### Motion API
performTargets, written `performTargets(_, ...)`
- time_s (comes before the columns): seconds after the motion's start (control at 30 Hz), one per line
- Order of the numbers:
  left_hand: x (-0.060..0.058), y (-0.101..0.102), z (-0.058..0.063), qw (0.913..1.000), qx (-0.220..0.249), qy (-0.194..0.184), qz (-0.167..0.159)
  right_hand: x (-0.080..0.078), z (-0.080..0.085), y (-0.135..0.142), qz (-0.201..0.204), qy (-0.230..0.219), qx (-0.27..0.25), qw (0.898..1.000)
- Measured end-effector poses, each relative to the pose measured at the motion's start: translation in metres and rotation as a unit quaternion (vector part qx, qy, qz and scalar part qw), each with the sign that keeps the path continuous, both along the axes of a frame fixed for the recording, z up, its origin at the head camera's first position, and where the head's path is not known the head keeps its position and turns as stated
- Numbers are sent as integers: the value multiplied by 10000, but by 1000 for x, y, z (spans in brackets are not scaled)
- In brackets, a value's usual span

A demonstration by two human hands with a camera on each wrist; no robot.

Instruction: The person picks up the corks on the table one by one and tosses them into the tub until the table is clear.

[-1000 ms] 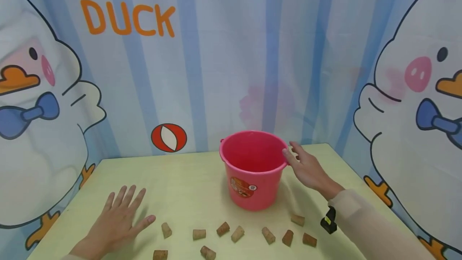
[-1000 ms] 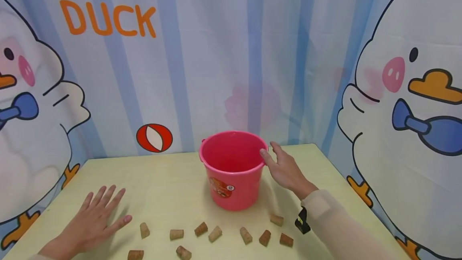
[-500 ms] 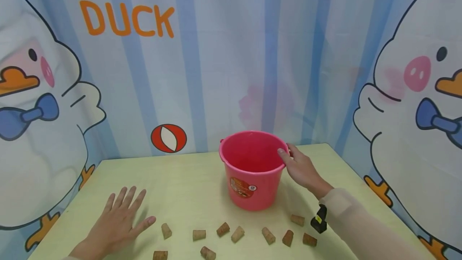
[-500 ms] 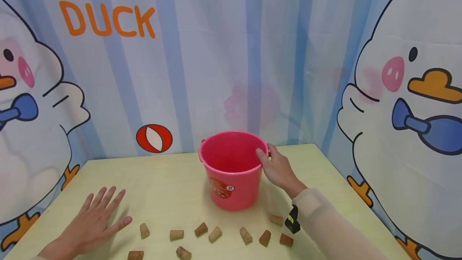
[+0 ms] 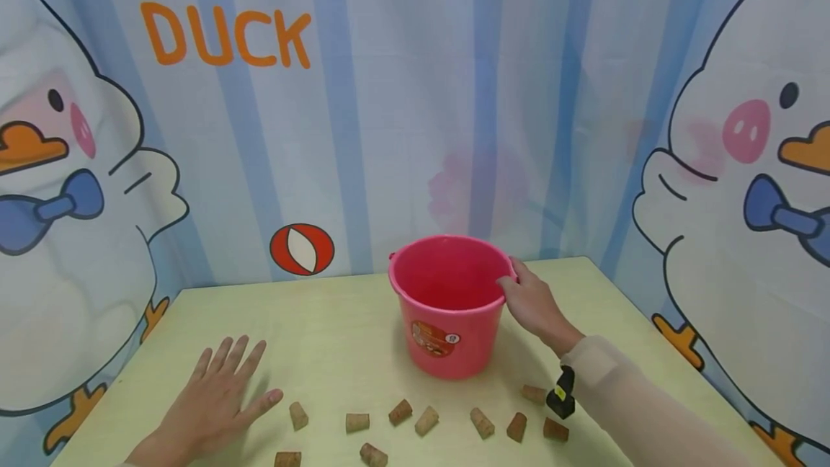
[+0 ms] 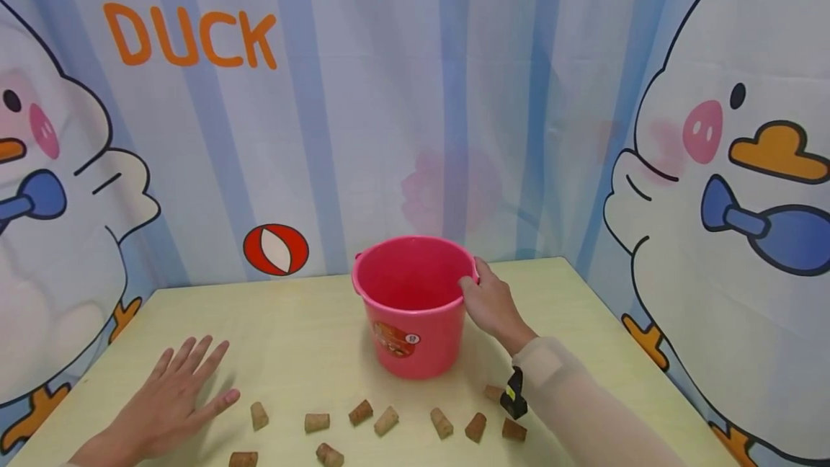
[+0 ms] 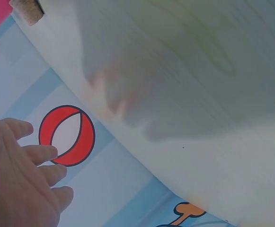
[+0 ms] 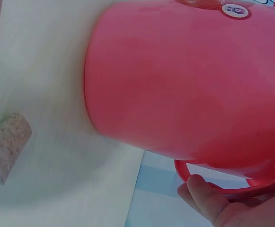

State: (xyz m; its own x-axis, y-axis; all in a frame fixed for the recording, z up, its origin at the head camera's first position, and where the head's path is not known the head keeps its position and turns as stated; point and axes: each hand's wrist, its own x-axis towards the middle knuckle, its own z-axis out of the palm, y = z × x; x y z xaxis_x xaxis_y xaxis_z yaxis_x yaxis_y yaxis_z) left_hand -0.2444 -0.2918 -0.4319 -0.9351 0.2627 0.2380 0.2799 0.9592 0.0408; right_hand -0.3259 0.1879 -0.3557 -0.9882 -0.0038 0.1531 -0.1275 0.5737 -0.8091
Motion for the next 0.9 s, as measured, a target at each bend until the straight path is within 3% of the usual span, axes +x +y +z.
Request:
performTargets(0.3, -1, 3, 0, 10000, 53, -3, -35, -4, -1, -3, 43, 207, 41, 9998)
performTargets(0.9, 4, 12, 4, 9997, -92, -130, -159, -14, -2, -15, 330, -61, -5, 9994)
